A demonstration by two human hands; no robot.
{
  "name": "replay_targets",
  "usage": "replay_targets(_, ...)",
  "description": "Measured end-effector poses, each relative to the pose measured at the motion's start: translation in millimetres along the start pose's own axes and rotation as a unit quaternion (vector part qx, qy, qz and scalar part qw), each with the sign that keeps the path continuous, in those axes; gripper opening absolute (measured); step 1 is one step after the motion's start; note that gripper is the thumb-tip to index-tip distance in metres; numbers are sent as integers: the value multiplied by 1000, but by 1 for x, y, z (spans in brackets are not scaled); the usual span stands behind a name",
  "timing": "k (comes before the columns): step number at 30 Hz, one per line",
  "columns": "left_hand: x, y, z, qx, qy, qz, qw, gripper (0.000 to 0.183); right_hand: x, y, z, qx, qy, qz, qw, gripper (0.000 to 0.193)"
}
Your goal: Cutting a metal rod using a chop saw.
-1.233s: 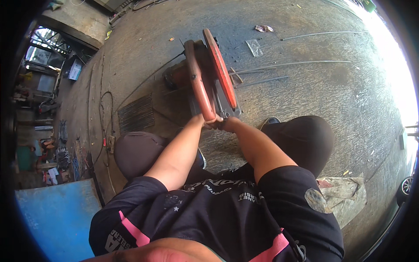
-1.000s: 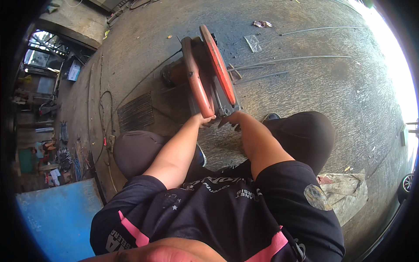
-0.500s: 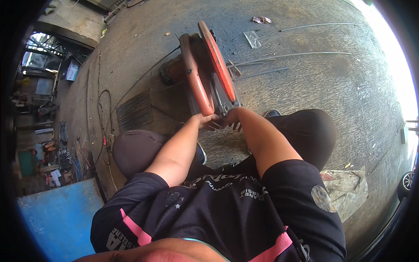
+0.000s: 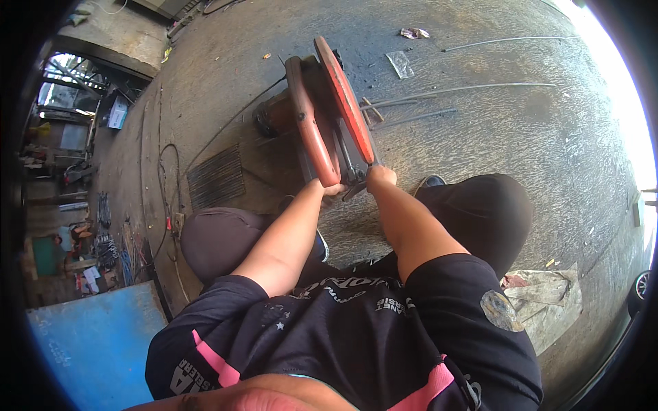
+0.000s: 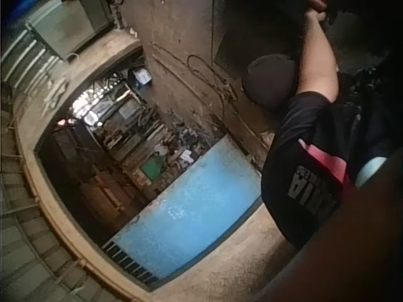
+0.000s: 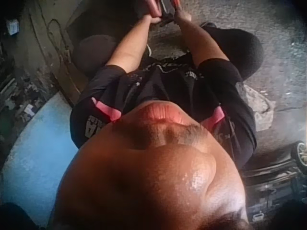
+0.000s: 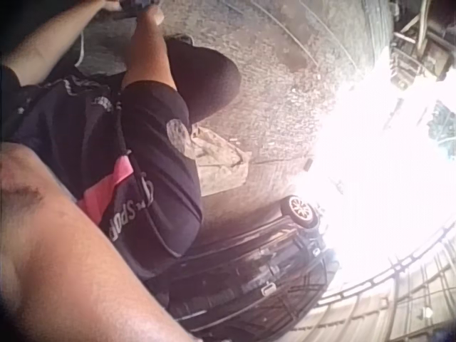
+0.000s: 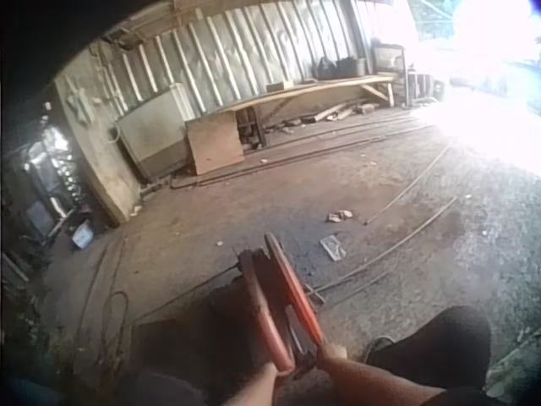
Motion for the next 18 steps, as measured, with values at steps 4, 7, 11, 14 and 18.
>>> replay_targets(4, -37, 53, -17, 176, -111, -262, 942, 22, -47, 22, 14, 192, -94, -135, 968, 49)
replay_targets(7, -39, 28, -19, 107, -132, -308, 936, 15, -28, -2, -39, 119, -313, 59, 940, 74)
replay_targets(11, -41, 33, -12, 89, -160, -378, 908, 16, -35, 15, -44, -23, -354, 197, 914, 91)
replay_targets(14, -46, 4, -18, 106, -240, -425, 867, 13, -22, -35, -60, 46, -391, 163, 904, 91)
replay_targets(18, -24, 52, -21, 22, -235, -461, 855, 10, -96, -42, 19, 269, -279, 55, 920, 75)
Point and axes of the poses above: each hand's wrist, its own z-axis towards the middle knuckle, its own x-axis out of the back of the hand, y = z × x, the point moved 10 cm from there along z, towards the middle knuckle, and after that the axes turned 8 degrees about y, right-handed, at the moved point
